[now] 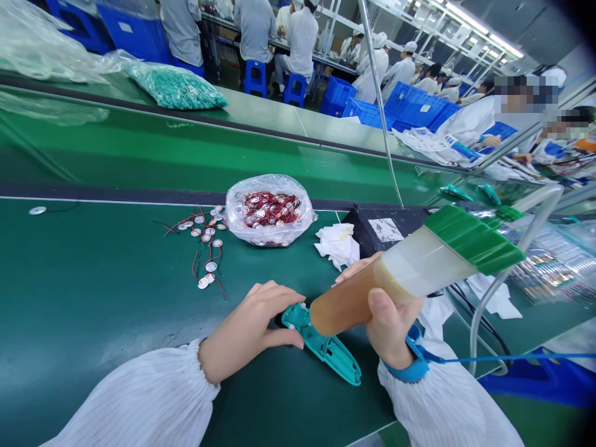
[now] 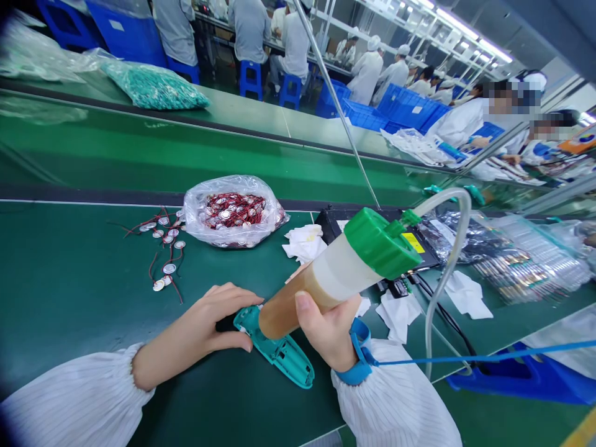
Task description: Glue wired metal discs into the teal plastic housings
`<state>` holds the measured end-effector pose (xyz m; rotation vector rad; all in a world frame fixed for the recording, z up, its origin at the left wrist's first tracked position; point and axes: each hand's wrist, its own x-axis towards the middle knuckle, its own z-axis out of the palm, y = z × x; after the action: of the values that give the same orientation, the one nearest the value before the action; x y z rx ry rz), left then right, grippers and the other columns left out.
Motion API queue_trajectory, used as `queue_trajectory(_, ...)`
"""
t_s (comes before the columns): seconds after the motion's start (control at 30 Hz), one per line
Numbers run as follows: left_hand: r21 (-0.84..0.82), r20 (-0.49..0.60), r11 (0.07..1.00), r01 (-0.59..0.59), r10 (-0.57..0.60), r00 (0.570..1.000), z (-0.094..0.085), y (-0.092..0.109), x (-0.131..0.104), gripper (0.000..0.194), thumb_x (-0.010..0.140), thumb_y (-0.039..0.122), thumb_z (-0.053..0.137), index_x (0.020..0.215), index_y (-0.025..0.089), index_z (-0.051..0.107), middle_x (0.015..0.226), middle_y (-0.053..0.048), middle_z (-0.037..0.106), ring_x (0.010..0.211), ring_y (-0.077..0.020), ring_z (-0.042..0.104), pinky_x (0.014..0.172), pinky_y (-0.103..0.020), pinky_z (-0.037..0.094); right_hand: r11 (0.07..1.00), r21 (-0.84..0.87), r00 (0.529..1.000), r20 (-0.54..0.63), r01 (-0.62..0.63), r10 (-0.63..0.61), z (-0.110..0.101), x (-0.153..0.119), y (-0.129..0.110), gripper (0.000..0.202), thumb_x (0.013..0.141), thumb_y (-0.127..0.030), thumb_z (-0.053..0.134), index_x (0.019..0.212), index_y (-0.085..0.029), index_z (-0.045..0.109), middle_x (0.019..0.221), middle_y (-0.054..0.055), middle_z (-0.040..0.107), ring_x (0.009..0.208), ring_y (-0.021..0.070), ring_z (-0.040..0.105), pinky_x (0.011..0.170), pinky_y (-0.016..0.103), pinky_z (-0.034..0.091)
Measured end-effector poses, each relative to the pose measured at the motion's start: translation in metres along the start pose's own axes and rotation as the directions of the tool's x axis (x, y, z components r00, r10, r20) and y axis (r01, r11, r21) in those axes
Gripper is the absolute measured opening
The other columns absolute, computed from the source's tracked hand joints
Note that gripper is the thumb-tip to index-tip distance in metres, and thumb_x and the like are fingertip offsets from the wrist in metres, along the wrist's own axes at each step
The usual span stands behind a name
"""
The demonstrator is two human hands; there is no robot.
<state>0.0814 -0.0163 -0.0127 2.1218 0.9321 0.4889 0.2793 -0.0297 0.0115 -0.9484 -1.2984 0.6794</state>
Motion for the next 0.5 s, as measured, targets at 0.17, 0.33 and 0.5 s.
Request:
queue_trajectory(0.17,-0.01,-0.024,1.0,-0.003,0.003,1.0,-0.0001,-0.0015,-0.0017,0.053,0.071,0.056,0.063,0.113,0.024,0.058,0.106,-0.003,0.067,0.092,-0.0206,0.056,0.081,-0.034,0.038,0.999,0.031,1.0,-0.009,-0.017,0.017,0.0045,0.0013,-0.0049,0.02,0.079,-0.043,0.063,0.087,-0.024,0.062,0.069,0.004,0.063,0.059,0.0225,0.06,0.05,0.037,0.052)
queue_trajectory(0.33,-0.028,-0.002,1.0,0.004,-0.004,1.0,-0.0026,-0.0011,-0.0029,0.054,0.071,0.059,0.062,0.113,0.026,0.059,0.106,-0.003,0.067,0.093,-0.0213,0.056,0.083,-0.035,0.039,0.996,0.059,0.998,0.006,-0.062,0.062,0.0045,0.0018,-0.0027,0.023,0.079,-0.046,0.062,0.079,-0.024,0.062,0.066,0.003,0.064,0.056,0.0211,0.06,0.048,0.035,0.052)
queue_trajectory(0.5,-0.025,-0.001,1.0,0.002,-0.002,1.0,-0.0033,-0.0011,-0.0033,0.052,0.07,0.055,0.067,0.113,0.027,0.059,0.109,-0.001,0.066,0.096,-0.0207,0.056,0.084,-0.033,0.04,0.994,0.053,0.996,0.007,-0.092,0.092,0.0041,0.0019,-0.0017,0.024,0.076,-0.047,0.064,0.082,-0.024,0.063,0.068,0.003,0.065,0.056,0.0211,0.06,0.049,0.036,0.052)
